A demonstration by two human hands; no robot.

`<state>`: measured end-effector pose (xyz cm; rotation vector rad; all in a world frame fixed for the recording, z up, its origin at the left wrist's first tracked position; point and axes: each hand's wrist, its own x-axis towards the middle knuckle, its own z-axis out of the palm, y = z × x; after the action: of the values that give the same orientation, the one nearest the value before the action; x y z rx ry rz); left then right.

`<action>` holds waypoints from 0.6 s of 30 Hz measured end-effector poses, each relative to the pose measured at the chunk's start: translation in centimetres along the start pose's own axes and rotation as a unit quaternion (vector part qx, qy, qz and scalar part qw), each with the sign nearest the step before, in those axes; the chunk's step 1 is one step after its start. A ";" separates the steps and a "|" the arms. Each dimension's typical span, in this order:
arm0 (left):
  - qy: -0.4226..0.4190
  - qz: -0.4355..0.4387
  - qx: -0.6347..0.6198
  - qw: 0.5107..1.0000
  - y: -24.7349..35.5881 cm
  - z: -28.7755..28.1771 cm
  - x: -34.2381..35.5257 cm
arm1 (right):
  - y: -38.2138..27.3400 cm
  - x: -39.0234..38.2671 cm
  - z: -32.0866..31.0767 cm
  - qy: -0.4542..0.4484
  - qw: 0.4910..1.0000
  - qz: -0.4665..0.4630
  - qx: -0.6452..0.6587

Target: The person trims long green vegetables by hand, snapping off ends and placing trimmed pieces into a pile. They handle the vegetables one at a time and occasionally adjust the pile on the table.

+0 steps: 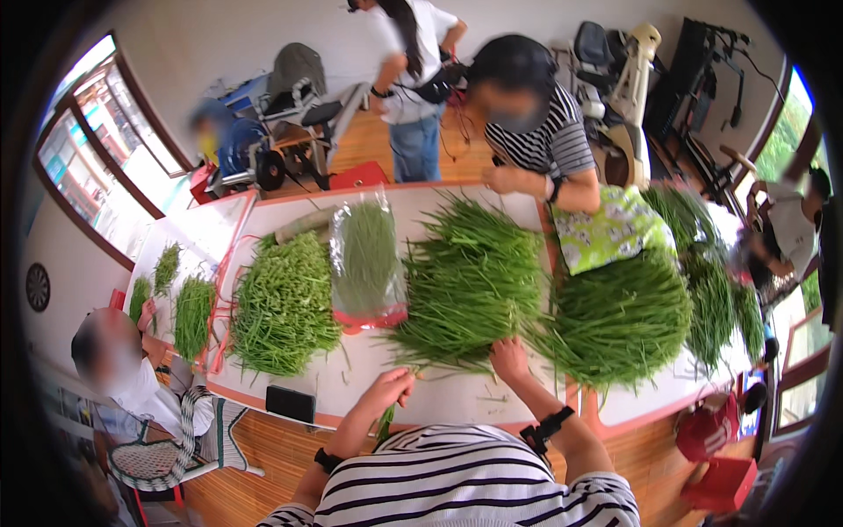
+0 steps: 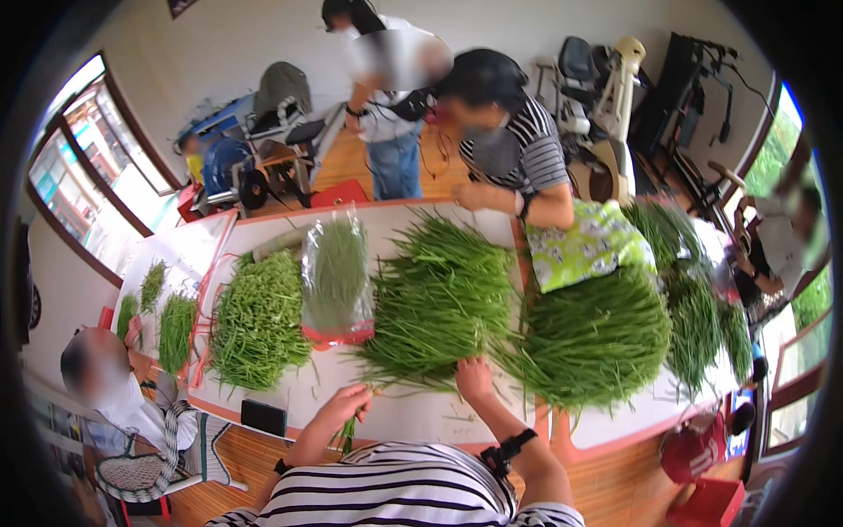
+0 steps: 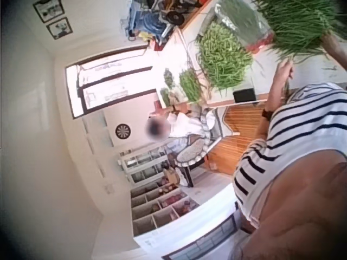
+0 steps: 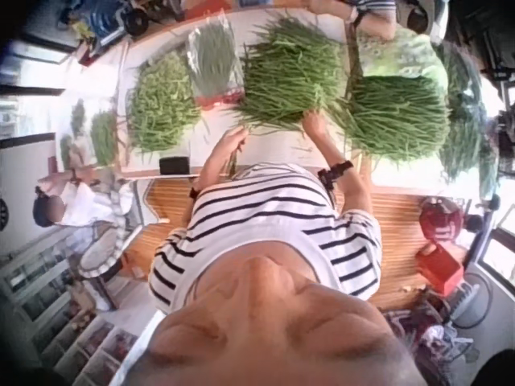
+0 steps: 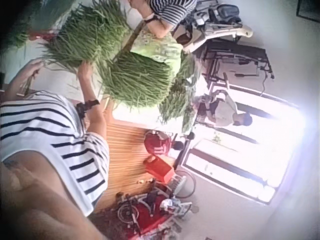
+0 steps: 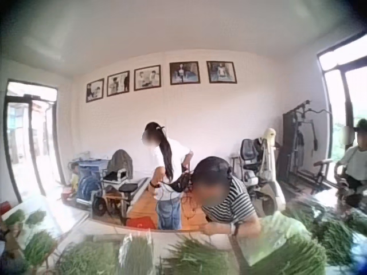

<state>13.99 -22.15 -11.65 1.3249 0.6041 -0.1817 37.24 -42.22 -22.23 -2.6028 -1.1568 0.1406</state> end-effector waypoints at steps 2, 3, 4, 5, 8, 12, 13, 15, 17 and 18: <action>0.007 -0.013 -0.025 1.000 0.4 0.2 -0.5 | 0.3 0.0 0.2 -0.014 1.000 0.014 0.008; 0.003 -0.014 -0.028 1.000 0.4 0.2 -0.7 | 0.2 -0.2 0.2 -0.007 1.000 0.022 0.011; 0.000 -0.016 -0.028 0.999 0.5 0.2 -0.9 | 0.2 -0.2 0.2 0.003 1.000 0.025 0.015; -0.002 -0.019 -0.029 0.999 0.6 0.3 -1.1 | 0.2 -0.3 0.3 0.001 1.000 0.026 0.011; -0.007 -0.024 -0.029 0.999 1.0 0.5 -1.4 | 0.6 -0.6 0.8 0.000 0.999 0.027 0.029; 0.002 -0.027 -0.024 0.999 1.4 0.4 -1.8 | -0.6 -0.2 -2.6 -0.047 0.977 0.066 0.199; 0.001 -0.028 -0.020 0.999 1.7 0.6 -1.8 | -0.3 -0.4 -3.9 -0.064 0.959 0.073 0.267; 0.008 -0.018 -0.018 1.000 1.3 0.3 -1.6 | 0.2 -0.1 -5.2 -0.101 0.892 0.118 0.425; 0.011 -0.010 -0.017 1.000 1.0 0.2 -1.5 | 0.9 0.0 -5.9 -0.016 0.960 0.102 0.259; 0.012 -0.008 -0.017 1.000 0.9 0.2 -1.5 | 1.1 0.1 -6.2 0.026 0.980 0.092 0.172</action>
<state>13.23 -22.47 -10.09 1.2918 0.6348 -0.1675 39.40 -44.22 -16.66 -2.3820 -0.7918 0.2819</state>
